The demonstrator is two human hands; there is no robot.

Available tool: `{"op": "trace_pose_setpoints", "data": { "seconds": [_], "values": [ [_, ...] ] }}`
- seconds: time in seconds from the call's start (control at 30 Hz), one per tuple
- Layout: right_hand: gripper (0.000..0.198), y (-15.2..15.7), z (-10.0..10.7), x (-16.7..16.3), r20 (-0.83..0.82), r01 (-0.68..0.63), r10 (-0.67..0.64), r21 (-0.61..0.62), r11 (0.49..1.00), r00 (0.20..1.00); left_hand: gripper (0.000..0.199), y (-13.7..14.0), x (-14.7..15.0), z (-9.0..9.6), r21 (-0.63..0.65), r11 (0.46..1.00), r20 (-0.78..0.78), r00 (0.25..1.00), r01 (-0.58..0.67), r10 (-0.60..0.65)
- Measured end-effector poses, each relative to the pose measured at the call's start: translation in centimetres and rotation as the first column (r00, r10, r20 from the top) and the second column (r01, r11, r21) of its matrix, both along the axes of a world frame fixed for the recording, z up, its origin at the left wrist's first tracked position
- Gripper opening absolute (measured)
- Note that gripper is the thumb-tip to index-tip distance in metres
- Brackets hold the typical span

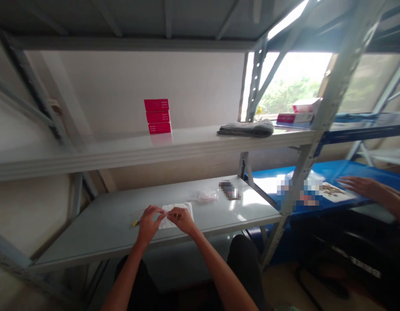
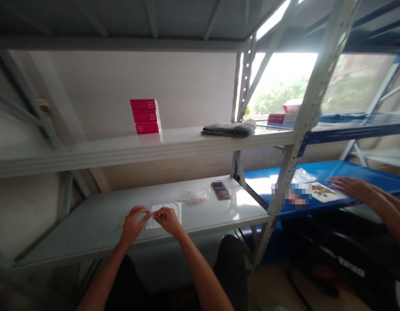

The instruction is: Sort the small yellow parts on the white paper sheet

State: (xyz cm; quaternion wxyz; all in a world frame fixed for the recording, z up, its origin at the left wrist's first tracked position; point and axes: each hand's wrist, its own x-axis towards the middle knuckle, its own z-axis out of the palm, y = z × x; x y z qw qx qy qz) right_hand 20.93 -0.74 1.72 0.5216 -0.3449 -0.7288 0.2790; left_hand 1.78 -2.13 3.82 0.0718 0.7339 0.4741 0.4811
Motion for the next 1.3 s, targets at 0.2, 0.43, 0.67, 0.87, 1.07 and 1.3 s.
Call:
{"op": "trace_pose_setpoints", "data": {
  "seconds": [0.2, 0.43, 0.67, 0.87, 1.07, 1.3],
  "values": [
    [0.035, 1.0, -3.3, 2.5, -0.090, 0.448, -0.458, -0.111, 0.887, 0.885, 0.036, 0.4, -1.5, -2.3, -0.259, 0.966, 0.246, 0.967, -0.003, 0.069],
    [0.018, 0.8, -4.3, 2.0, 0.270, 0.478, -0.476, 0.063, 0.876, 0.837, 0.033, 0.5, -1.7, -5.2, -0.302, 0.947, 0.318, 0.948, 0.112, -0.011],
    [0.016, 0.4, -3.5, 2.0, 0.428, 0.422, -0.413, 0.080, 0.903, 0.804, 0.045, 0.5, -2.6, -5.9, -0.387, 0.910, 0.411, 0.911, 0.150, 0.024],
    [0.017, 0.5, -3.7, 1.8, 0.455, 0.405, -0.403, 0.098, 0.909, 0.794, 0.036, 1.2, -2.2, -5.7, -0.324, 0.934, 0.376, 0.927, 0.149, -0.017],
    [0.028, 0.8, -4.4, 1.8, 0.374, 0.460, -0.449, 0.067, 0.886, 0.811, 0.044, 2.2, 0.5, -4.5, -0.312, 0.922, 0.401, 0.912, 0.228, -0.089],
    [0.023, 1.2, -5.1, 2.0, 0.374, 0.461, -0.451, 0.067, 0.885, 0.810, 0.046, 1.7, 2.1, -5.8, -0.299, 0.913, 0.613, 0.789, 0.277, -0.038]
  ]
}}
